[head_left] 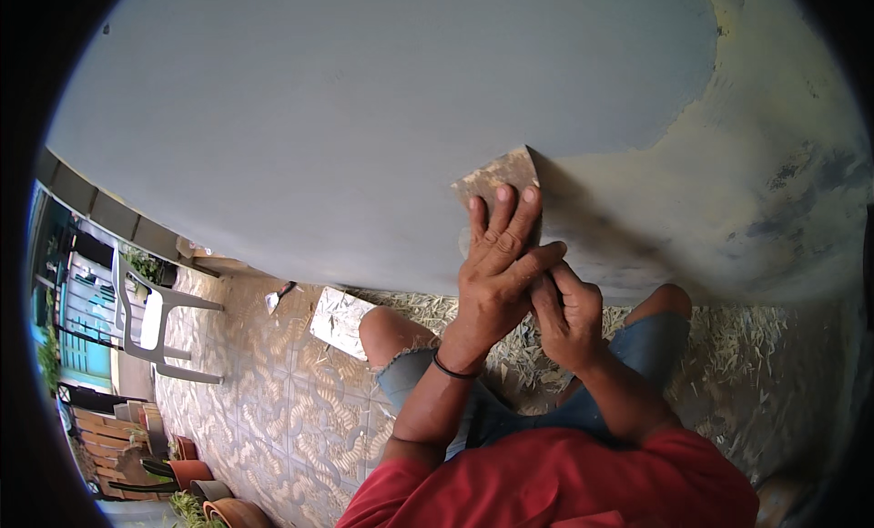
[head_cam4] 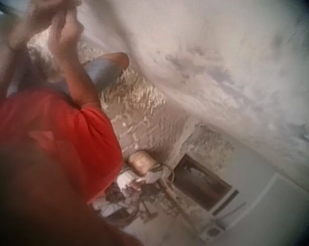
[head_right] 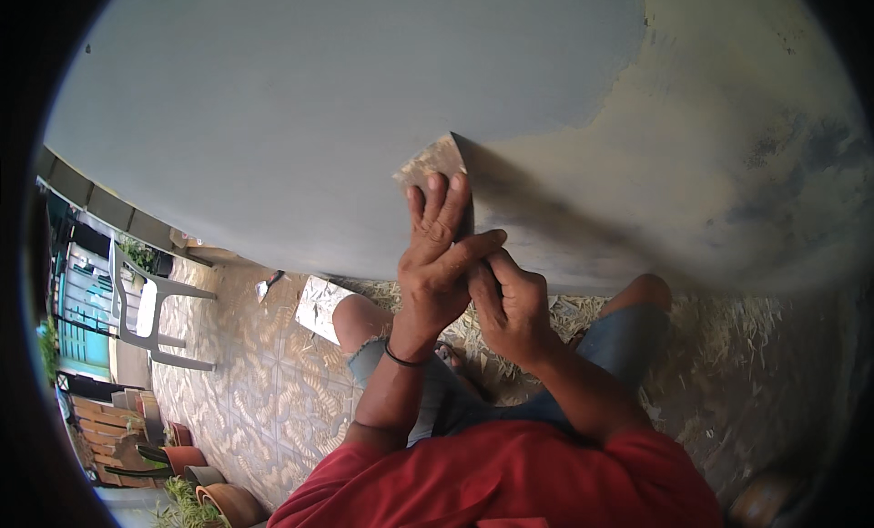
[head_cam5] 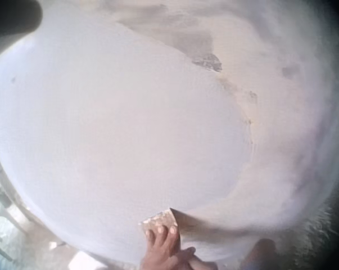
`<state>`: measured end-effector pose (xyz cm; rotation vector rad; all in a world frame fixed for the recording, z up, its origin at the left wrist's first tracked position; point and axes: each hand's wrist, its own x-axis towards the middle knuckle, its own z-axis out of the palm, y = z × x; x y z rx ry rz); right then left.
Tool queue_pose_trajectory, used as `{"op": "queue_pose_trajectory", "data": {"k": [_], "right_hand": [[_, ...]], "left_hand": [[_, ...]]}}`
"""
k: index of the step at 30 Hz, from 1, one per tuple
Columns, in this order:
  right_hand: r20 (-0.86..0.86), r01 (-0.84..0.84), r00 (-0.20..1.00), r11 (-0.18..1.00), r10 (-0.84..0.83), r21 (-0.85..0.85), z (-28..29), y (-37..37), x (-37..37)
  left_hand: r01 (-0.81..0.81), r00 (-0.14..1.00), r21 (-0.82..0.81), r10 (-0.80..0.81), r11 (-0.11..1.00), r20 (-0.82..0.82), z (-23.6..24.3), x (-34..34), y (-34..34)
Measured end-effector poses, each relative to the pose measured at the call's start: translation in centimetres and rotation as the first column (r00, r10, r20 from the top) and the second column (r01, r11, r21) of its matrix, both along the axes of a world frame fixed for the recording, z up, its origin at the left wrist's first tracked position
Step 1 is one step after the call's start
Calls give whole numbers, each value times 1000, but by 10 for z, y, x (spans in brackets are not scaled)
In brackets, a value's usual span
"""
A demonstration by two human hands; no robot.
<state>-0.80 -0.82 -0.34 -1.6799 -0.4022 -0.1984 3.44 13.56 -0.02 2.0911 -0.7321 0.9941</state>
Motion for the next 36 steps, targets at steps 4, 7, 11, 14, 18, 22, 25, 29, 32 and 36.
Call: {"op": "queue_pose_trajectory", "data": {"k": [4, 7, 11, 14, 18, 22, 25, 29, 32, 36], "right_hand": [[-2, 104, 995, 995, -104, -5, -24, -10, -21], [32, 65, 998, 993, -63, -93, -4, -3, -5], [47, -8, 999, 999, 10, -51, 12, 8, 2], [-85, 60, 994, 998, -62, -22, -23, -8, -20], [-76, 59, 995, 997, -62, -50, -27, -9, -11], [-131, 1, 991, 1000, -2, -6, -25, -3, -2], [-131, 22, 991, 999, -26, -32, -32, -7, -10], [-85, 38, 996, 999, -38, -5, -32, -5, -12], [-104, -62, 993, 995, 53, -78, 3, 5, 13], [-50, -40, 998, 997, 36, -73, 2, 8, 7]], "left_hand": [[133, 985, -27, -135, 991, -105, -34, -15, -22], [7, 1000, -86, -6, 996, 11, -21, -1, -10], [-3, 1000, -69, 3, 998, 0, -7, 1, 6], [78, 995, -73, -83, 994, -62, -35, -11, -9], [39, 998, -81, -42, 996, -38, -45, -8, -13], [25, 999, -52, -26, 998, -19, -34, 3, 0], [51, 998, -93, -54, 994, -34, -45, -4, -6], [42, 999, -117, -45, 992, -22, -47, -8, -12], [-57, 995, -141, 67, 988, 72, -17, 12, 7], [-17, 999, -99, 21, 995, 42, -15, 5, 12]]}}
